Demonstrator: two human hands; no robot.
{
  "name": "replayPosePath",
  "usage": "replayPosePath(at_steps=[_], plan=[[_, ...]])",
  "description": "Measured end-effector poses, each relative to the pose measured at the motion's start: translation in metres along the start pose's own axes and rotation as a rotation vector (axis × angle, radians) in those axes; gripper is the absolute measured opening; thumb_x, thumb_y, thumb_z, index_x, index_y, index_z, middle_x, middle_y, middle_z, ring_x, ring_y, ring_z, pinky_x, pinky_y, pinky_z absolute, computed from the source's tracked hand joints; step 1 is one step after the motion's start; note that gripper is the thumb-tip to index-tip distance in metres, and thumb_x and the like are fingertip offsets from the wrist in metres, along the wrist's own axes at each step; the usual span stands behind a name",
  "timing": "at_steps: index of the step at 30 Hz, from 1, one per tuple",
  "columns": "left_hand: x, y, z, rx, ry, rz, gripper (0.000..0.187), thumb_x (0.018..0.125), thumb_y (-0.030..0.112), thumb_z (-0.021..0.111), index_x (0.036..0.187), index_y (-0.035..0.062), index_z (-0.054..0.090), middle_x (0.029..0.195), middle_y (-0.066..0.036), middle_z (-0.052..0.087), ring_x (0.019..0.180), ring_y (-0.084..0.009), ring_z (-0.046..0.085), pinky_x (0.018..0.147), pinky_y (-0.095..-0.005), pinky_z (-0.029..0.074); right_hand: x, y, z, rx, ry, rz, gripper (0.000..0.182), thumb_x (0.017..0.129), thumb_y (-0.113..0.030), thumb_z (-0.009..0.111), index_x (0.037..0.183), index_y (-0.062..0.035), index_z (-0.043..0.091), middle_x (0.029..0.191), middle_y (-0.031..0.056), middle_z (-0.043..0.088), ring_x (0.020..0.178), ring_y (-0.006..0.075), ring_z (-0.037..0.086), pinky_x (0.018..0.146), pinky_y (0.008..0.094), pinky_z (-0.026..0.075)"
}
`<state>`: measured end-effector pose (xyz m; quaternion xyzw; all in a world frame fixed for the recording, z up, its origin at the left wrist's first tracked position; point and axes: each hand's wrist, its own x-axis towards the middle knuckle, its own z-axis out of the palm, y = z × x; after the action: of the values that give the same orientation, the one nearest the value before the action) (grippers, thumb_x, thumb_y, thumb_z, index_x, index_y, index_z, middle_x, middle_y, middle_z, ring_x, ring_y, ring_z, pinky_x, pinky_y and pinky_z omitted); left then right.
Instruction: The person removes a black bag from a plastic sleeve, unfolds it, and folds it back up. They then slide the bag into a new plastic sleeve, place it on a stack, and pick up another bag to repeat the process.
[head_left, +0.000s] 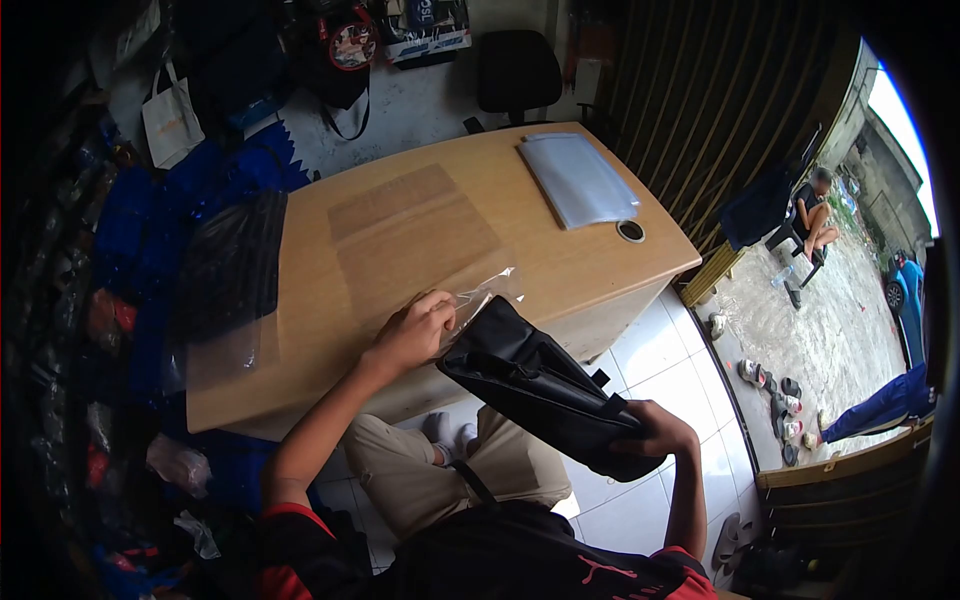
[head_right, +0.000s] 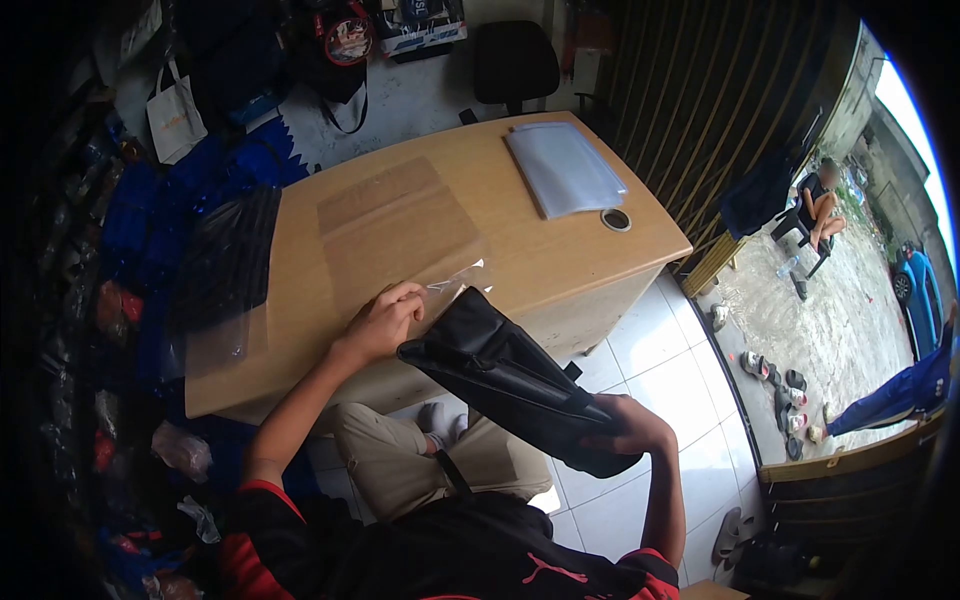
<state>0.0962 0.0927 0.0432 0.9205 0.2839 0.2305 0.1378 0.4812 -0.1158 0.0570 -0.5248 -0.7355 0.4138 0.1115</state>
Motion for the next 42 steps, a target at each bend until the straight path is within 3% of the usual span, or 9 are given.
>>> replayPosePath(at_steps=[4,9,14,16,23,25,29,32,42], plan=[[0.0,0.015,0.001,0.267,0.157,-0.003,0.016,0.083,0.007,0.063,0.098,0.0008,0.062,0.108,-0.009,0.059,0.098,-0.0283,0.06,0.08,-0.0399,0.051,-0.002,-0.003,0.01,0.01,0.04,-0.055,0.057,0.072,-0.015,0.079,0.124,-0.0023,0.06,0.108,0.0192,0.068,0.098,0.0347,0.067,0.087,0.0401,0.053],[0.001,0.023,-0.007,0.397,0.108,-0.071,0.025,0.081,0.012,0.068,0.103,0.0024,0.064,0.113,-0.007,0.058,0.099,-0.026,0.058,0.084,-0.0401,0.049,-0.022,-0.004,0.022,0.034,0.055,-0.061,0.058,0.073,-0.013,0.079,0.125,-0.0012,0.059,0.111,0.0191,0.068,0.101,0.0343,0.067,0.089,0.0404,0.052],[-0.001,0.0,0.005,0.288,0.118,-0.083,0.032,0.074,0.017,0.077,0.102,0.0065,0.066,0.108,-0.001,0.061,0.098,-0.0232,0.058,0.083,-0.038,0.046,-0.053,-0.027,0.028,0.225,0.036,-0.038,0.052,0.073,-0.013,0.081,0.118,0.0017,0.06,0.105,0.0174,0.069,0.098,0.028,0.068,0.088,0.0364,0.052],[-0.001,-0.004,0.005,0.561,0.112,0.034,0.031,0.07,0.019,0.079,0.097,0.0081,0.067,0.105,0.001,0.062,0.095,-0.0208,0.057,0.08,-0.0358,0.043,-0.062,-0.037,0.032,0.283,0.116,0.009,0.053,0.072,-0.015,0.083,0.117,0.0028,0.06,0.101,0.0163,0.069,0.095,0.025,0.068,0.085,0.0344,0.053],[0.002,0.012,-0.002,0.564,0.124,-0.025,0.036,0.069,0.019,0.08,0.1,0.0084,0.067,0.109,0.0,0.062,0.092,-0.0196,0.057,0.081,-0.0355,0.041,-0.055,-0.047,0.031,0.219,0.107,0.096,0.054,0.072,-0.017,0.083,0.116,0.004,0.06,0.102,0.0183,0.068,0.096,0.0278,0.068,0.086,0.0355,0.052],[0.003,0.01,-0.001,0.542,0.195,0.004,0.037,0.071,0.02,0.079,0.103,0.008,0.067,0.109,-0.001,0.062,0.092,-0.02,0.057,0.08,-0.0357,0.042,-0.039,-0.034,0.035,0.294,0.0,-0.034,0.054,0.071,-0.017,0.082,0.116,0.0043,0.06,0.105,0.0202,0.067,0.099,0.0303,0.067,0.088,0.0374,0.051],[0.002,0.006,0.001,0.591,0.28,0.078,0.03,0.074,0.016,0.07,0.102,0.0065,0.067,0.11,-0.002,0.062,0.087,-0.0202,0.059,0.075,-0.0351,0.044,-0.009,-0.021,0.04,0.299,0.027,-0.207,0.056,0.069,-0.021,0.088,0.111,0.0008,0.06,0.094,0.0124,0.067,0.087,0.0229,0.066,0.078,0.0341,0.052],[0.003,0.008,-0.006,0.596,0.305,0.087,0.029,0.078,0.011,0.064,0.106,0.005,0.066,0.11,-0.004,0.062,0.088,-0.022,0.06,0.073,-0.0353,0.046,0.0,-0.018,0.033,0.207,-0.02,-0.07,0.052,0.071,-0.021,0.085,0.111,0.0024,0.062,0.098,0.0172,0.068,0.092,0.0281,0.067,0.082,0.0363,0.052],[-0.008,0.007,-0.037,0.001,0.119,-0.019,0.051,0.077,-0.004,0.061,0.127,0.0033,0.058,0.131,-0.013,0.057,0.118,-0.0329,0.055,0.102,-0.0402,0.044,0.026,-0.029,0.033,0.029,0.175,-0.039,0.055,0.075,-0.02,0.076,0.124,-0.0008,0.059,0.108,0.0223,0.067,0.096,0.04,0.066,0.086,0.0422,0.053]])
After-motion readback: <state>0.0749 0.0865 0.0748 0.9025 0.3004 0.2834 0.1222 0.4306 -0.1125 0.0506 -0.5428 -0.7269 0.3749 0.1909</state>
